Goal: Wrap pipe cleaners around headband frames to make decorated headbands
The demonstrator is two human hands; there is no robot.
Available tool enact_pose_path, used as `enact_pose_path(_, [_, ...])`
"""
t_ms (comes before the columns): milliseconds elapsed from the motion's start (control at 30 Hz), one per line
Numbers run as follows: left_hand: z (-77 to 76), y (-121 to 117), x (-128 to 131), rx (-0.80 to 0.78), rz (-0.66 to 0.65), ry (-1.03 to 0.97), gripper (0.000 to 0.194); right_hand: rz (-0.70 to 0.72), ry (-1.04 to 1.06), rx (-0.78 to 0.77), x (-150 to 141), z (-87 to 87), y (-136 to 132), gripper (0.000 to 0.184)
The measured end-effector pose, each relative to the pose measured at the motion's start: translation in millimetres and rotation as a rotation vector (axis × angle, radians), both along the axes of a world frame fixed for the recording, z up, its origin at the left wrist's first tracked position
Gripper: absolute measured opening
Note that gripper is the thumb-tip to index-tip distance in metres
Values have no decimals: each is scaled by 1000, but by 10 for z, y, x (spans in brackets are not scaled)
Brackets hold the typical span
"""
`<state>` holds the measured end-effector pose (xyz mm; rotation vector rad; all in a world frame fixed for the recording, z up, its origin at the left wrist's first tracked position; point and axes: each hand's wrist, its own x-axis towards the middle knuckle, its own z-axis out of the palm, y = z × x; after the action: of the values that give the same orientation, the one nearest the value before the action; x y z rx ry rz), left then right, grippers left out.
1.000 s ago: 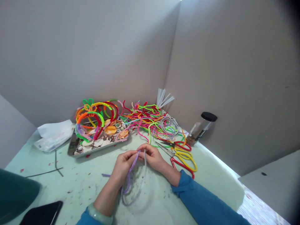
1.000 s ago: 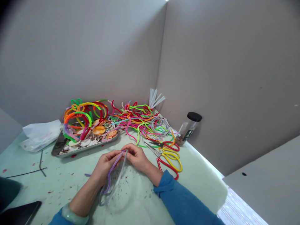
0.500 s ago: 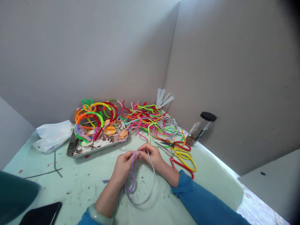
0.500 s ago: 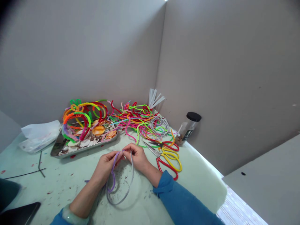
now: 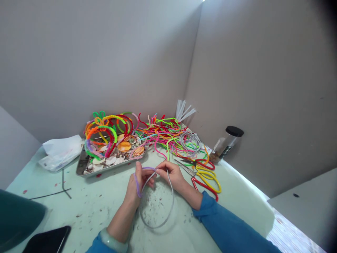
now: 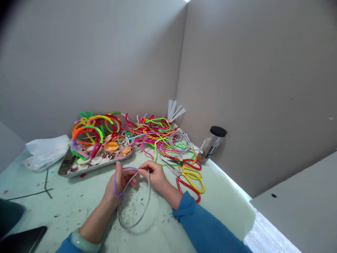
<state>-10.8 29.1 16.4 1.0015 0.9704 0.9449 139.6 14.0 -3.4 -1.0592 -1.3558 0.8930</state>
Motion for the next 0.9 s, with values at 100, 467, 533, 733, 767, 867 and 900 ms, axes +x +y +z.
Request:
enact_pose_path(100, [34, 18, -60, 31, 207, 76, 68, -34, 20, -43, 15, 2, 27, 11])
enact_pose_path(467, [35, 45, -99, 305, 246, 93, 29, 28, 97, -175, 33, 47, 53, 15])
enact_pose_path(533, [-35, 33, -64, 407, 182, 303, 26, 40, 103, -158, 30, 41, 46, 16])
enact_pose_path(733, [-79, -19, 9, 555, 2, 478, 28, 146, 75, -92, 16, 30, 9, 16])
enact_pose_path(767, [-79, -20, 11, 550, 4, 480, 30, 164, 61, -80, 12, 34, 4, 16])
enact_pose_path(867, [-80, -14, 7, 497, 20, 456, 33, 178, 65, -77, -4, 39, -4, 17])
enact_pose_path(900, [-77, -15, 5, 472, 26, 449, 34, 179, 80, -85, -12, 37, -4, 18])
